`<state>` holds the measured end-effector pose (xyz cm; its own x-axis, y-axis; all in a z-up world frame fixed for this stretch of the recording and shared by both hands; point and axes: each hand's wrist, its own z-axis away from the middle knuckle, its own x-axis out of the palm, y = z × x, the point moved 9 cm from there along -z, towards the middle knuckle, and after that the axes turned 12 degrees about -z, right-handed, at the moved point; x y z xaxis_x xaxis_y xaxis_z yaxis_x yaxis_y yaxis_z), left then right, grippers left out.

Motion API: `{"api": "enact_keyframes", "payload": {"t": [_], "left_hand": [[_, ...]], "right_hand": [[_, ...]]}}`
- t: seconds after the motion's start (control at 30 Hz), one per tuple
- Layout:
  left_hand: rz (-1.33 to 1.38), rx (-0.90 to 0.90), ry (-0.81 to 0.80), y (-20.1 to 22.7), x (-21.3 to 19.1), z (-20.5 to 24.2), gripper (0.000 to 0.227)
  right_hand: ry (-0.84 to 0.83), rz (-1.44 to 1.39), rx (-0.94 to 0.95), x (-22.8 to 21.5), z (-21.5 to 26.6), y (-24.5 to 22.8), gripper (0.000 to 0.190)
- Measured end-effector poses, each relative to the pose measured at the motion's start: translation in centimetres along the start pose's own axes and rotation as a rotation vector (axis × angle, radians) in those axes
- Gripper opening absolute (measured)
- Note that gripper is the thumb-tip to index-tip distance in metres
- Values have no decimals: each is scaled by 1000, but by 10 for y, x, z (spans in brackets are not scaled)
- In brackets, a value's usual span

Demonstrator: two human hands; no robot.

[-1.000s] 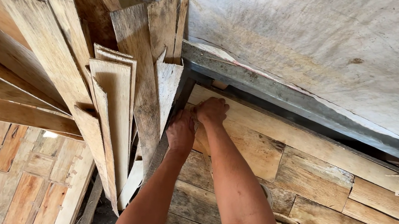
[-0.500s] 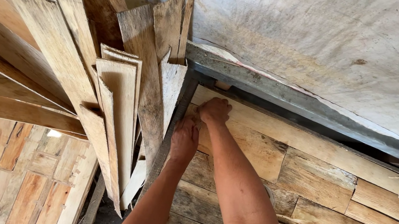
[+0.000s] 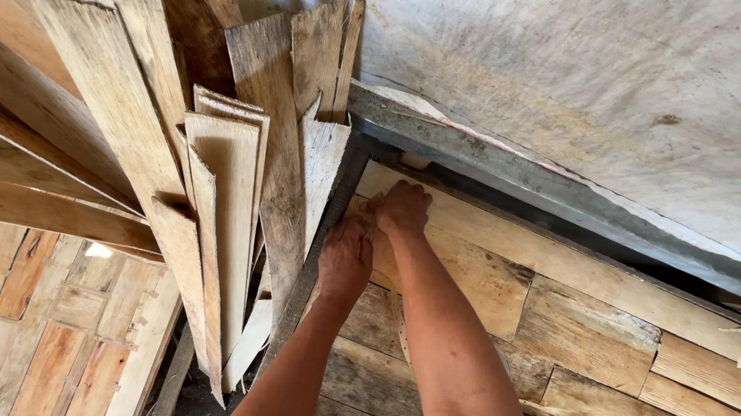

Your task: Applying thin strips of wood veneer or bark to a wooden board using glue.

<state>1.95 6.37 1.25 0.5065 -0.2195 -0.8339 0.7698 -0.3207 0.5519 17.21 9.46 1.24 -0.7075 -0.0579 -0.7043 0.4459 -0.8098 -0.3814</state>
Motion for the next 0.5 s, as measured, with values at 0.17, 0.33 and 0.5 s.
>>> {"api": "enact_keyframes", "payload": {"t": [0.17,0.33,0.5], "left_hand": [[-33,131,128,12,-4,-4,24],[-90,67,48,15,-1,-5,25],[-50,22,32,14,-4,-4,34]], "right_hand": [[48,112,-193,35,-52,26,59],[-9,-225,-175,32,-75,49,55],[25,-92,-193,15,-43,25,54]]}}
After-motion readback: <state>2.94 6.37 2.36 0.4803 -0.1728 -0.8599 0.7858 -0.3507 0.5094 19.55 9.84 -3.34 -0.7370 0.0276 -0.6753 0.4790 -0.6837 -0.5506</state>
